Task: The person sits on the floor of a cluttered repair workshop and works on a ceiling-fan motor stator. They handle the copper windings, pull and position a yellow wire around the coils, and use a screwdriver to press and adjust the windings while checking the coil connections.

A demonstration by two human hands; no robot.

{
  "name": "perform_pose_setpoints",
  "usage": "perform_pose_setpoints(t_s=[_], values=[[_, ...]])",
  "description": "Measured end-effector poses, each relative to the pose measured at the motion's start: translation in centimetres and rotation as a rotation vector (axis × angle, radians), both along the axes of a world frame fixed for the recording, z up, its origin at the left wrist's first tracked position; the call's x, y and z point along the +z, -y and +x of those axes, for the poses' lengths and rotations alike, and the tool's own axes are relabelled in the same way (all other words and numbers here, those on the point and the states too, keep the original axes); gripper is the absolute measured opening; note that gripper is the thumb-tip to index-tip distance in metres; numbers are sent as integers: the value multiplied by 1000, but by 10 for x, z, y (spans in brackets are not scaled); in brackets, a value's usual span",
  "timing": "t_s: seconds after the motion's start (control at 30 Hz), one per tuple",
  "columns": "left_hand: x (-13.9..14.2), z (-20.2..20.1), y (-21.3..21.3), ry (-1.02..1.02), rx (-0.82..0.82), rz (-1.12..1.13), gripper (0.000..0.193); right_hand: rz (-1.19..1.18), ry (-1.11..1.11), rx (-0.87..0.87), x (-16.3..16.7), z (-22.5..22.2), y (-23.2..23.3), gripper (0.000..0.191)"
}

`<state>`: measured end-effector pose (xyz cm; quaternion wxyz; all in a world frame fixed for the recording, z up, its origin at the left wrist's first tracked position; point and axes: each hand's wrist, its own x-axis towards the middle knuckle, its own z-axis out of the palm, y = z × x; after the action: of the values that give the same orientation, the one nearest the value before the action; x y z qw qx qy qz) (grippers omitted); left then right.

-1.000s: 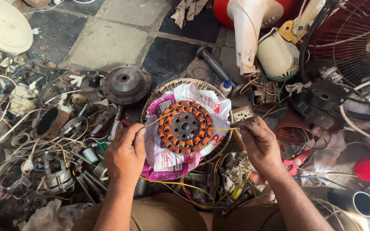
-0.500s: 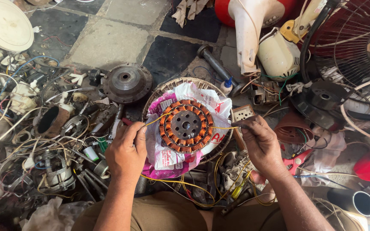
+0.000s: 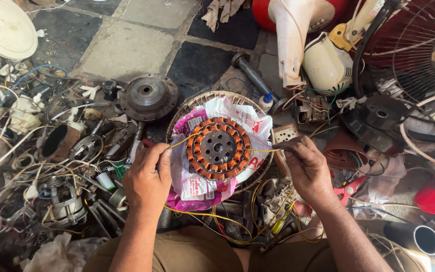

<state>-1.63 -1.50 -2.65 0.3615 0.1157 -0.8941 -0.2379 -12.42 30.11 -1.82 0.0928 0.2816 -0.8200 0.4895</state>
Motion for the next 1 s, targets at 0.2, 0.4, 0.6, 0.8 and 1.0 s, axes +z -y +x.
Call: perform_pose_setpoints(t_s=[0.2, 0.4, 0.6, 0.8, 1.0], values=[[1, 0, -1, 8, 5, 7, 11, -17, 15, -28, -1, -4, -2, 20], [3, 0, -3, 19, 13, 12, 11, -50, 31, -31, -6, -5, -5, 19], [7, 0, -4, -69, -24, -10, 11, -39, 44, -38, -7, -8, -4, 19], [11, -2, -2, -82, -31, -84, 11, -80, 8, 12, -2, -9, 0, 19], [16, 7, -12, -166, -113, -194, 12, -90, -19, 41, 7, 13, 8, 21]])
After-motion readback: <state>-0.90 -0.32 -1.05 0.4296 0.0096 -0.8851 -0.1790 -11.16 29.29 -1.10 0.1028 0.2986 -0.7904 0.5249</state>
